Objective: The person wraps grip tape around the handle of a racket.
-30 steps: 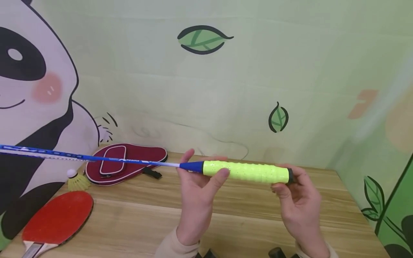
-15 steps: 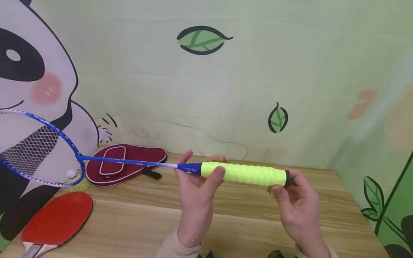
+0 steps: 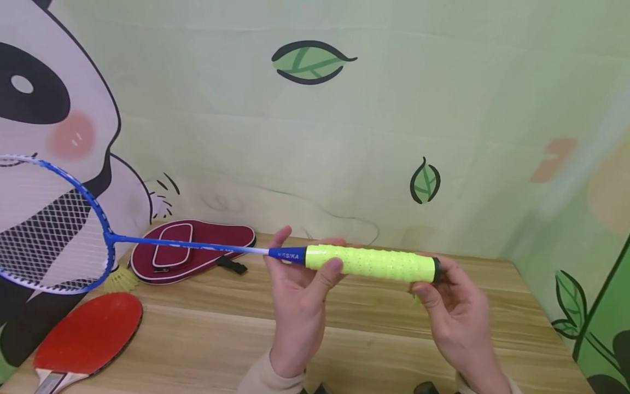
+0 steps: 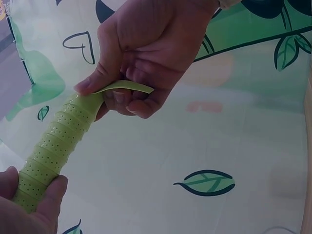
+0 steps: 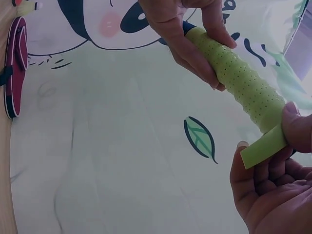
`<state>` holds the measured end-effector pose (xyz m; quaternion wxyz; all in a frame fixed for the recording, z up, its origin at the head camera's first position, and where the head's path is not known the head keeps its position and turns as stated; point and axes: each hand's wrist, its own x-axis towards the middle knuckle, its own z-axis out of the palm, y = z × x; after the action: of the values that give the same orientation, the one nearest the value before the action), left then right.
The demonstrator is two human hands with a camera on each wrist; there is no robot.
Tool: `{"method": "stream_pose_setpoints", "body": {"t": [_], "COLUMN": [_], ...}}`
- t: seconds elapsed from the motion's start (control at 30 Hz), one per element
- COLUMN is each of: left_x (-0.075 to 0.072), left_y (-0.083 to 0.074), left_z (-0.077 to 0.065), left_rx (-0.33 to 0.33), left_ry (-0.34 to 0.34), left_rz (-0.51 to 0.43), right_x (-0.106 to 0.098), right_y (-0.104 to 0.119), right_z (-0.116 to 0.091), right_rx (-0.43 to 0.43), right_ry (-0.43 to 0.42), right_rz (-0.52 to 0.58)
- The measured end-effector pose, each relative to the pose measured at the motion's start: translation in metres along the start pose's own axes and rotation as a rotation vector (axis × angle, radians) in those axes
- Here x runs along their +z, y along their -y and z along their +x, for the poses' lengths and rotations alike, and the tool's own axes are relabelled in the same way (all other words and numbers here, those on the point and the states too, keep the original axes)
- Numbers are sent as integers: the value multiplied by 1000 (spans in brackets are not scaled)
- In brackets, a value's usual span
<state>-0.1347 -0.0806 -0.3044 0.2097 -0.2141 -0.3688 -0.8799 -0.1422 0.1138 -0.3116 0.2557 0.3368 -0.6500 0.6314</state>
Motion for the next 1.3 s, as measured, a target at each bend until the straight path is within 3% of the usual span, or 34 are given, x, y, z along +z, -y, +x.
{"method": "stream_pose_setpoints", "body": {"t": [0.17,0.8,0.93,1.17,1.3], "left_x": [-1,0,1,2,2], "left_y": [2,2,2,3,3], "left_z": [0,-1,0,4,4], "left_rx": [19,10,16,-37,-64], "left_ry": [-5,-50,-91,-215,-196], "left_rz": [17,64,97,133,105], "right_x": [-2,-1,1,3,4], "right_y": [1,-10,-9,-3,-3], "right_z": [0,0,1,0,1], "right_rx": [13,-101,-109,-33,-52], "right_ry": [22,14,9,6,0], "right_rz": [-31,17,15,-22,-10]}}
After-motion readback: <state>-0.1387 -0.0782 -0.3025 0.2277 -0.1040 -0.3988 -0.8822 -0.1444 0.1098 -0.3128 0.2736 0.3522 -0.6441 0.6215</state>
